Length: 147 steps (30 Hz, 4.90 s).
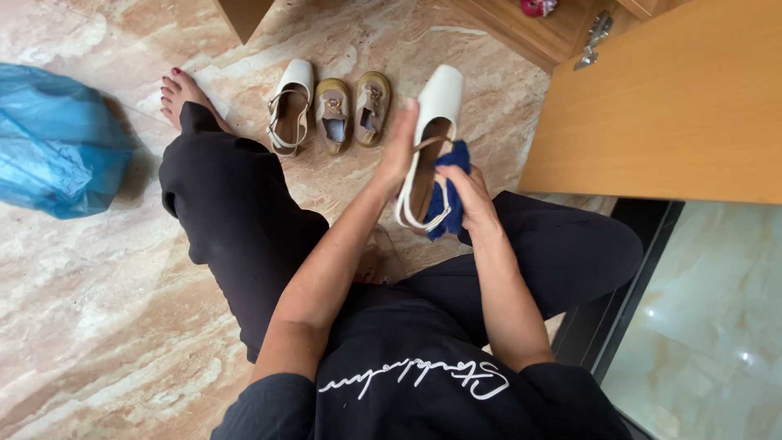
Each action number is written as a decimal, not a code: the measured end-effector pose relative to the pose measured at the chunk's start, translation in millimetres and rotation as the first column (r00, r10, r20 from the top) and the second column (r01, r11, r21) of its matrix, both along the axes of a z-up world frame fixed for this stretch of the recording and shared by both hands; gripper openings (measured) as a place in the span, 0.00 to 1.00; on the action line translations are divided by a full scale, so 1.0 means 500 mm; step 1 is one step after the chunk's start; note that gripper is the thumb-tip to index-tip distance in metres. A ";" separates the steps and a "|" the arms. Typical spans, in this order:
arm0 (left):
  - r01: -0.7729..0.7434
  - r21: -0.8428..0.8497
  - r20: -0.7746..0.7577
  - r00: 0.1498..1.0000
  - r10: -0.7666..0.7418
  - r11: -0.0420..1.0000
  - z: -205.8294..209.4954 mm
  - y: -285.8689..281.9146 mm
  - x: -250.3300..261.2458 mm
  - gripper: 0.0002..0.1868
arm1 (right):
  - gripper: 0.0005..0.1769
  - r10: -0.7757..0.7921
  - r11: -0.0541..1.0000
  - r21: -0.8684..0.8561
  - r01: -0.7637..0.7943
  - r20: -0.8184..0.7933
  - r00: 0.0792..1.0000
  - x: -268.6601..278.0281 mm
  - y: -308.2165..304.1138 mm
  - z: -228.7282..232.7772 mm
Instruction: Cleaning various pairs of shoes with a cloth and organizing them into a cabinet and a plastic bag
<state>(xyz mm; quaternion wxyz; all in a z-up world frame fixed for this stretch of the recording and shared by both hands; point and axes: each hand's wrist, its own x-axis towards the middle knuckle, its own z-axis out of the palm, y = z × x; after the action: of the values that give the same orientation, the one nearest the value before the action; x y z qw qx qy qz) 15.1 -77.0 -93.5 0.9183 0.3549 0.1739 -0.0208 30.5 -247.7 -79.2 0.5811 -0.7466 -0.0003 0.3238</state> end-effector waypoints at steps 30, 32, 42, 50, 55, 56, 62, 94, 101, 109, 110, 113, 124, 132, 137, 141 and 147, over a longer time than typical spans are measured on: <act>0.155 0.752 -0.226 0.974 0.030 0.641 -0.189 -0.056 -0.092 0.12 | 0.28 -0.142 0.870 -0.440 0.221 0.207 0.968 0.241 0.007 -0.456; 0.105 0.682 -0.226 0.971 0.072 0.724 -0.189 -0.057 -0.074 0.17 | 0.38 0.146 0.606 -0.748 0.271 0.440 0.886 0.229 0.010 -0.363; -0.103 0.604 -0.122 0.968 0.220 0.790 0.006 -0.035 -0.061 0.30 | 0.15 -0.096 0.989 0.145 0.025 0.511 0.854 0.144 0.041 -0.232; -0.639 0.709 0.548 0.765 0.338 0.298 0.365 0.275 -0.469 0.13 | 0.07 -0.143 0.923 0.385 0.012 0.315 0.938 0.125 0.161 -0.090; -0.790 0.570 0.386 0.501 0.774 0.227 0.041 0.545 -0.599 0.13 | 0.09 -0.031 0.922 0.386 -0.033 0.159 0.987 0.089 0.230 -0.085; -0.737 0.607 0.181 0.493 0.851 0.297 -0.052 0.594 -0.622 0.18 | 0.09 -0.017 0.944 0.329 -0.024 0.121 0.992 0.086 0.241 -0.090; -0.813 0.387 -0.537 0.184 0.823 0.434 -0.486 0.764 -0.660 0.50 | 0.14 0.041 0.976 0.215 -0.041 0.005 0.999 0.095 0.244 -0.128; 0.002 0.967 0.204 0.603 0.771 -0.256 -0.365 0.699 -0.323 0.25 | 0.15 -0.019 0.999 0.039 0.020 -0.006 1.000 0.100 0.241 -0.228; 0.128 0.992 -0.086 0.749 0.656 -0.016 -0.376 0.523 -0.346 0.31 | 0.19 -0.068 0.996 0.062 0.066 0.036 0.997 0.093 0.191 -0.214; 0.042 0.997 0.011 0.766 0.642 -0.067 -0.424 0.509 -0.424 0.10 | 0.22 -0.032 0.988 0.146 0.041 -0.058 0.998 0.069 0.201 -0.227; -0.002 0.994 0.073 0.742 0.666 -0.107 -0.427 0.529 -0.417 0.11 | 0.23 -0.024 0.983 0.178 0.036 -0.071 0.997 0.069 0.205 -0.221; -0.031 0.958 0.195 0.799 0.569 -0.284 -0.329 0.566 -0.385 0.22 | 0.23 -0.009 0.988 0.154 0.012 -0.020 1.000 0.069 0.199 -0.220; -0.271 0.962 0.195 0.685 0.702 -0.003 -0.312 0.640 -0.335 0.11 | 0.25 0.011 0.987 0.157 -0.020 0.058 0.998 0.056 0.210 -0.179; -0.457 0.806 0.154 0.776 0.612 0.376 -0.140 0.677 -0.328 0.10 | 0.16 0.071 0.993 0.092 -0.070 -0.002 0.997 0.093 0.249 -0.184; -0.631 0.618 0.280 0.733 0.620 0.469 -0.087 0.686 -0.329 0.09 | 0.18 0.370 0.929 0.003 -0.371 -0.051 0.928 0.069 0.407 -0.142; -0.604 0.651 0.263 0.747 0.610 0.460 -0.059 0.687 -0.309 0.10 | 0.20 0.620 0.775 -0.313 -0.549 0.208 0.756 0.032 0.550 -0.158; -0.540 0.640 0.138 0.781 0.609 0.547 -0.052 0.674 -0.293 0.10 | 0.42 0.718 0.649 -0.430 -0.628 0.619 0.318 -0.090 0.795 -0.089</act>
<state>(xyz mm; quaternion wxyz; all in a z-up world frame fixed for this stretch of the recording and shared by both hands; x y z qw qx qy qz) -131.2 259.9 -119.7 0.6818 0.5712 0.3218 0.3245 -14.7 149.8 -123.5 0.2951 -0.7693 -0.5310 0.1975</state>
